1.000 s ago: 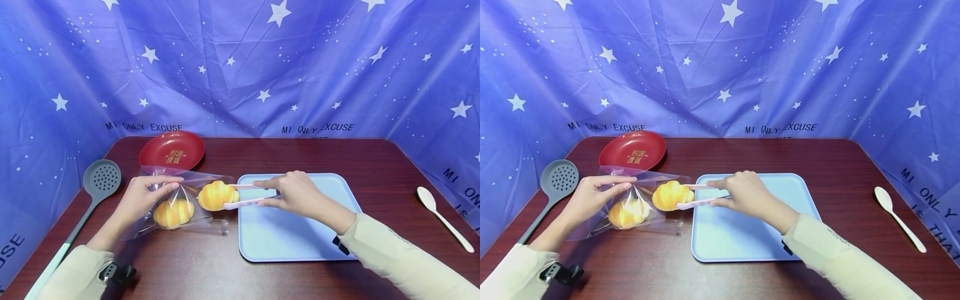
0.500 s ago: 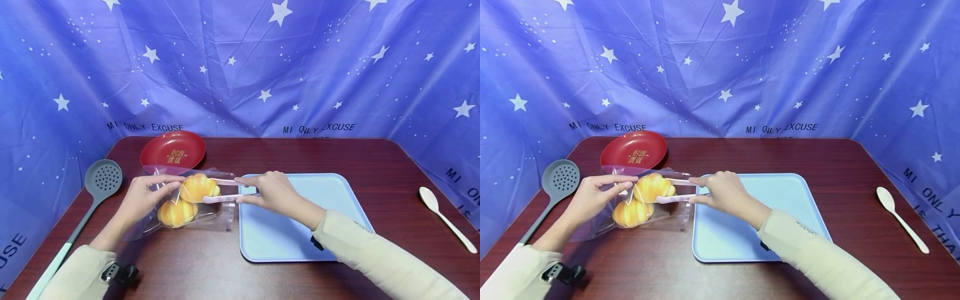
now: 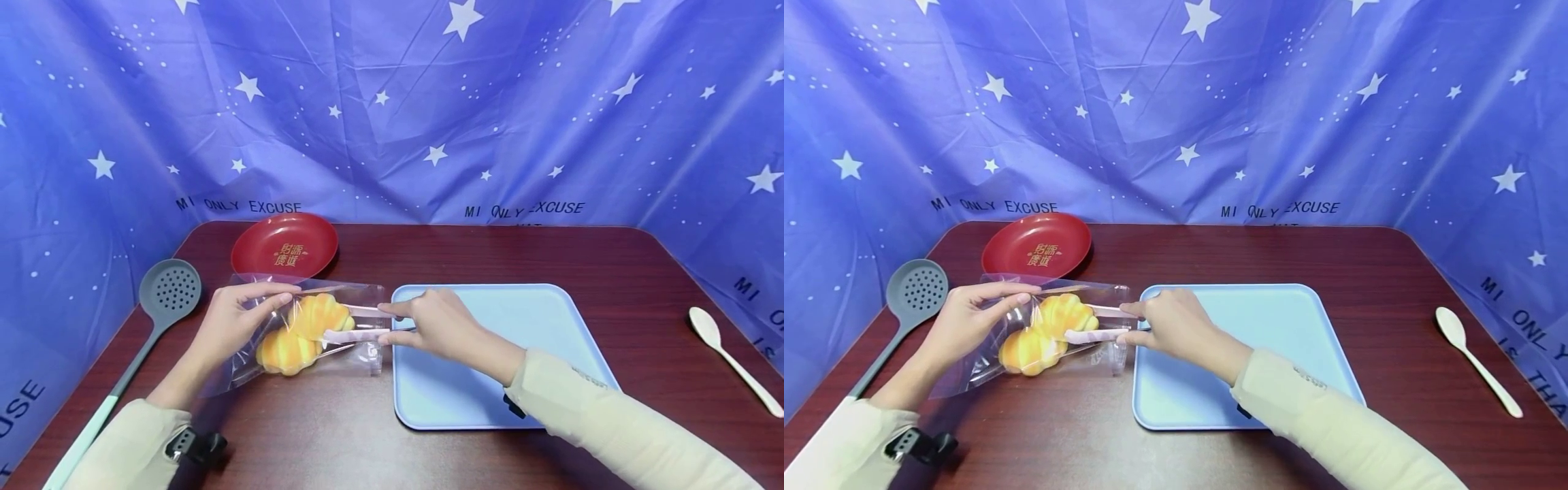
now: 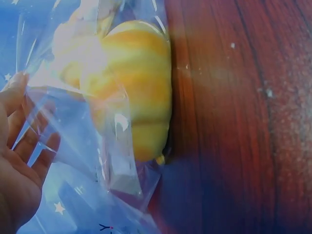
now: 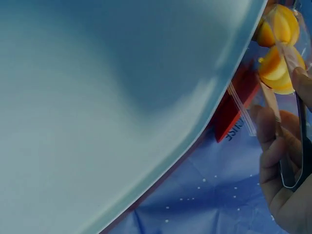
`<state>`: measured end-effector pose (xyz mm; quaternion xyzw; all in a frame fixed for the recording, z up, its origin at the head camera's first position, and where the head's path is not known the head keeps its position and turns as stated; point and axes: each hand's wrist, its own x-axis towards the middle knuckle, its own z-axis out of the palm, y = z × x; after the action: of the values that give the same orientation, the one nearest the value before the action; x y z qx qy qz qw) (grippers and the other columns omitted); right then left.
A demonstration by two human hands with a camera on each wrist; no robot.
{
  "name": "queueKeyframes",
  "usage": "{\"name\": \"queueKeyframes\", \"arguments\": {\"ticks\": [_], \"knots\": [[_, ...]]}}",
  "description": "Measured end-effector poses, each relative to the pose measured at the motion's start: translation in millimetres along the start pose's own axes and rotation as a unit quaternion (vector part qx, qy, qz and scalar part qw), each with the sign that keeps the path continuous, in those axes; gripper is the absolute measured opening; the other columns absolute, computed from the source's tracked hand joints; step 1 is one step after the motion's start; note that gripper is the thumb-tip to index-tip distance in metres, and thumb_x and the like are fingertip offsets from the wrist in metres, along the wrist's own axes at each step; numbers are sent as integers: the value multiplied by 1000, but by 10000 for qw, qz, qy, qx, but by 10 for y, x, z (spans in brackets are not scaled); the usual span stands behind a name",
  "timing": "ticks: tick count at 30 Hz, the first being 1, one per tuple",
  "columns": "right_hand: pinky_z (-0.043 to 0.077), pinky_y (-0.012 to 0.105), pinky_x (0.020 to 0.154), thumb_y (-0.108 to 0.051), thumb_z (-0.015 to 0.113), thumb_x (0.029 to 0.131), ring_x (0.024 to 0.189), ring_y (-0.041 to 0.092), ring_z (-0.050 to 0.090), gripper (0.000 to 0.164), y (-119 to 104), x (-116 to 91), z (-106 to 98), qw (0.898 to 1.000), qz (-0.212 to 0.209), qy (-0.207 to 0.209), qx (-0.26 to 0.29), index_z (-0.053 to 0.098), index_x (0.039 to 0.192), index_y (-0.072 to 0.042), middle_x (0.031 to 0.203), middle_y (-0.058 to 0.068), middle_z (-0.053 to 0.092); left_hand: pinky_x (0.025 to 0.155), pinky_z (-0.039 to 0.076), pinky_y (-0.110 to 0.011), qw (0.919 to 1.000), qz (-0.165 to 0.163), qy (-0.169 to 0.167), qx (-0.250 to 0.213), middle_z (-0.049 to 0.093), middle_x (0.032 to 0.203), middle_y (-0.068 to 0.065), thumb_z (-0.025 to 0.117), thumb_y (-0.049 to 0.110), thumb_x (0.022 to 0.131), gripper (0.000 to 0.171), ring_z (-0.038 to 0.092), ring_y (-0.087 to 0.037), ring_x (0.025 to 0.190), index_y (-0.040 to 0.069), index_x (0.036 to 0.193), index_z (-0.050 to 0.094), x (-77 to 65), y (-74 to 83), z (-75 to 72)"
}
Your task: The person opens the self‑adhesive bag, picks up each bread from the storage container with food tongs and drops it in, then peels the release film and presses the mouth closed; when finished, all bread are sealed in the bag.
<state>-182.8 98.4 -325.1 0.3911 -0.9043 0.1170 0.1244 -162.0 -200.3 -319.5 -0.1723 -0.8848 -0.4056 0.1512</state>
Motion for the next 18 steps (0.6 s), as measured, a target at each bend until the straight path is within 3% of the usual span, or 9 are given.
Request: {"name": "queueKeyframes", "arguments": {"ticks": [4,9,18], "knots": [[24,23,37,-57,64,74,40,4,26,48,-67,-32,-32,9999,-59,-94,-45,68,109,-24,40,-13,31,74,47,-15,9997,-3,-191,-123,69,92,1,68,10,81,18,60,-2,89,10,99,71,-16,157,-51],[26,24,38,-57,65,73,40,4,28,49,-100,-50,-56,10000,-45,-52,44,68,109,-24,41,-14,32,75,47,-15,9987,41,-354,-352,69,92,1,68,9,81,18,60,-2,92,9,99,71,-37,168,-62],[20,22,38,-56,63,75,39,2,23,49,-37,77,-54,9991,133,10,413,66,112,-25,42,-14,31,77,47,-14,9984,329,-232,-399,69,93,-2,68,4,79,18,60,-1,91,6,97,70,-10,207,-57]]}}
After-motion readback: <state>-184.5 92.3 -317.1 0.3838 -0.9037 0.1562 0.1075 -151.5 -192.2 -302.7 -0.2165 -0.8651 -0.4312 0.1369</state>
